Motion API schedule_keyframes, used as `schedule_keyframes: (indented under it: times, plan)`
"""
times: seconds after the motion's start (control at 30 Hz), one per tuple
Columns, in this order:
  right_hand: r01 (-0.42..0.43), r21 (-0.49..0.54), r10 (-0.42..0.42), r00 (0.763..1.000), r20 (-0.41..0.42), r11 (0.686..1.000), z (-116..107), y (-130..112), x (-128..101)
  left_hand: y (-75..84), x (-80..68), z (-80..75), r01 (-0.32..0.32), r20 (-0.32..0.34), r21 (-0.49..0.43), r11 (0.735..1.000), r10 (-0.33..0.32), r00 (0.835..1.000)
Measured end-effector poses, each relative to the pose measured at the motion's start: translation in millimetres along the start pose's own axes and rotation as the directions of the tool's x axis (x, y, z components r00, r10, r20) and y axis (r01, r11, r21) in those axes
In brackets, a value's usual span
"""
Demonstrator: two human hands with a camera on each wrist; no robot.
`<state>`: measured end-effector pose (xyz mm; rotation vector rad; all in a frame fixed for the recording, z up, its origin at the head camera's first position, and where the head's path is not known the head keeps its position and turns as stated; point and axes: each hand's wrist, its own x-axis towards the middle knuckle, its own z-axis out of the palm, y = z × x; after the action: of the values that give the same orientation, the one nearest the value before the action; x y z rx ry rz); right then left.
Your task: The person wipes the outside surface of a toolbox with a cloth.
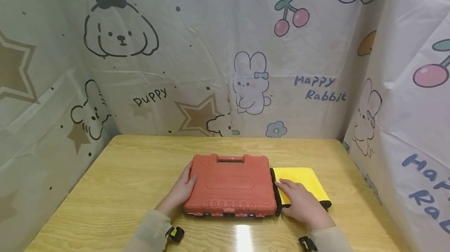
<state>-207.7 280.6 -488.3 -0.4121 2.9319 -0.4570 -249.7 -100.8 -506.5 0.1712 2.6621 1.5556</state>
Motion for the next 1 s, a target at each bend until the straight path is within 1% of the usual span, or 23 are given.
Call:
schedule_keyframes:
  times: [0.2, 0.4, 0.5, 0.67, 0.87, 1.0]
  plan:
    - [-0.01, -0.025, 0.01, 1.0, -0.013, 1.0, -2.3, -2.3, 0.3, 1.0, 2.3, 0.6, -0.003, -0.004, 0.009, 1.0, 0.003, 1.0]
    - [0.003, -0.076, -0.005, 1.0, -0.017, 0.997, 0.3, -3.3, 3.1, 1.9, 2.6, 0.6, 0.009, -0.001, 0.008, 1.0, -0.009, 1.0]
    - [0.023, -0.124, -0.028, 0.999, -0.042, 0.992, 2.5, -2.4, 3.7, 1.8, 2.2, 1.2, 0.014, 0.004, 0.009, 1.0, -0.014, 1.0]
    - [0.077, -0.195, -0.1, 0.989, -0.108, 0.978, 2.7, -2.9, 6.5, 1.2, 2.5, -0.2, 0.023, 0.011, 0.006, 1.0, -0.023, 1.0]
    - [0.133, -0.233, -0.172, 0.973, -0.155, 0.963, 1.7, -2.9, 6.8, 0.5, 3.5, 0.8, 0.041, 0.023, 0.002, 0.999, -0.041, 0.999]
    - [0.15, -0.229, -0.19, 0.968, -0.164, 0.962, -0.3, -3.4, 6.4, 0.7, 3.3, 1.7, 0.037, 0.022, 0.004, 0.999, -0.037, 0.999]
